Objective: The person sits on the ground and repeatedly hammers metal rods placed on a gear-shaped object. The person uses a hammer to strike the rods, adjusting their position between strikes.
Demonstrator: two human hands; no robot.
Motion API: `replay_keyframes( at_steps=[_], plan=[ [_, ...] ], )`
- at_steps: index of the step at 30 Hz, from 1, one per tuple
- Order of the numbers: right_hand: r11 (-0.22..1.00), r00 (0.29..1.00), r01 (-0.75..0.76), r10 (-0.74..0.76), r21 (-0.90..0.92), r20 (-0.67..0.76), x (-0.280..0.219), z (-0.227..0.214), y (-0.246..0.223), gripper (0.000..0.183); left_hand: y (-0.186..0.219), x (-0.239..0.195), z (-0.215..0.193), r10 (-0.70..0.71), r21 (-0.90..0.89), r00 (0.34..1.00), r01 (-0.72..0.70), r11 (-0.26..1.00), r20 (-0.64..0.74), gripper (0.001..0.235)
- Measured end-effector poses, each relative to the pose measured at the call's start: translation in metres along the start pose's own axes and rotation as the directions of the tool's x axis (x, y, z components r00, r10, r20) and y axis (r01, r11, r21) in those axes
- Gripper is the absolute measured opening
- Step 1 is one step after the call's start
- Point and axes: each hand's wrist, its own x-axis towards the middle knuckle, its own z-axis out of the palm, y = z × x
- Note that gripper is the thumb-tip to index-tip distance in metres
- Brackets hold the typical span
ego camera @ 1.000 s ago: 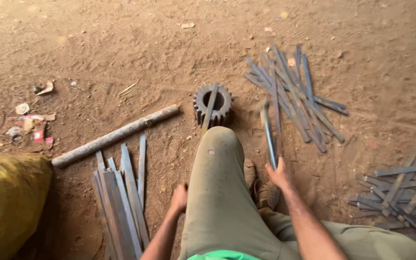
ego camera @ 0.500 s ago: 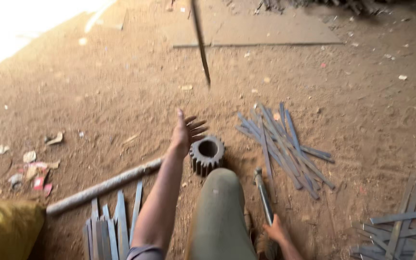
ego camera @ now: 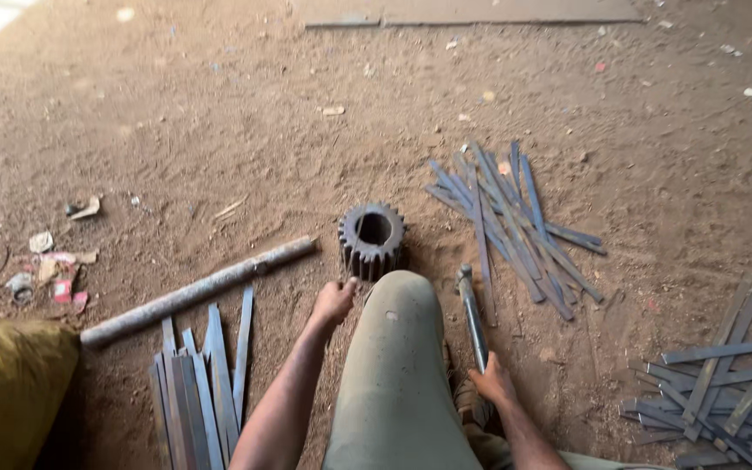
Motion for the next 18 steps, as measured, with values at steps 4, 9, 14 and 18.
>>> replay_keyframes(
  at_steps=[4,9,14,18],
  plan=[
    [0.996,0.995,-0.087,0.086,0.021,0.039,0.003,0.002,0.008,0.064,-0.015,0.003,0.018,0.025,0.105,0.999,-0.020,0.994,-0.044,0.046],
    [0.992,0.997,-0.078,0.075,0.100,0.037,0.001,0.006,0.014,0.064,0.039,0.016,0.018,-0.058,-0.408,0.987,0.114,0.906,0.149,0.033],
    [0.985,0.993,-0.114,0.108,0.131,0.051,0.002,0.008,0.021,0.063,0.091,0.004,0.007,0.136,-0.790,0.933,0.197,0.581,0.333,0.044],
    [0.979,0.992,-0.119,0.108,0.165,0.072,0.002,0.009,0.024,0.063,0.109,-0.005,0.005,0.267,-0.838,0.884,0.211,0.504,0.383,0.042]
  ],
)
